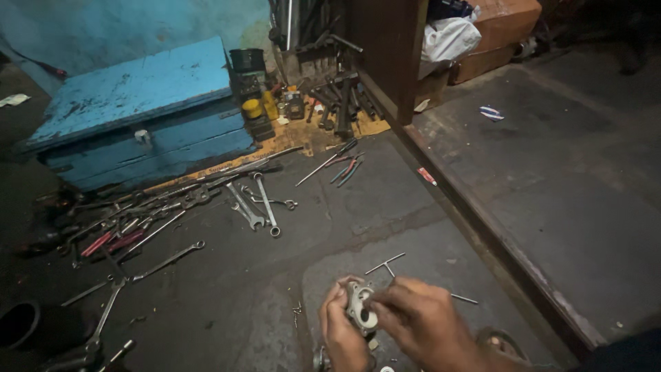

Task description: The person assembles a small mechanical component by hand, inserting a spring and a small metal piece into a circular housing. They then attach a white plastic part to the housing and rotate the assembly to check the fit.

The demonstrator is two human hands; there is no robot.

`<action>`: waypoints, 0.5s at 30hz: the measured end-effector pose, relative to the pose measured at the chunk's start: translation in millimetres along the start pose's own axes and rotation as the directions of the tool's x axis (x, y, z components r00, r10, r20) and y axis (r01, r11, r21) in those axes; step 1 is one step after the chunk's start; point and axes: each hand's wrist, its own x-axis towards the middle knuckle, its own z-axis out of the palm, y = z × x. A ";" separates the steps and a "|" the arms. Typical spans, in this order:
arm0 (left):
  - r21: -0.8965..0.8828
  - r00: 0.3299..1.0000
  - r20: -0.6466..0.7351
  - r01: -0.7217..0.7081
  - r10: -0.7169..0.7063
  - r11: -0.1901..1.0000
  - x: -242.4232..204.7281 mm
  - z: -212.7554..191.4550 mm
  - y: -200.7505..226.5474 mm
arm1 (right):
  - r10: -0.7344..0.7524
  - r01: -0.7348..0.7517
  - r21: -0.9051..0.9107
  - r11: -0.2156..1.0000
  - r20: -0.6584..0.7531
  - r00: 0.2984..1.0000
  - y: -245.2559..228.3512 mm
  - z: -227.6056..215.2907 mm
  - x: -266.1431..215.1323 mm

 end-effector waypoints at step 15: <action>-0.319 0.978 0.152 0.185 -0.143 0.929 7.5 -5.0 -5.0 | -0.098 0.089 0.098 0.991 0.094 0.991 -9.5 -7.3 7.5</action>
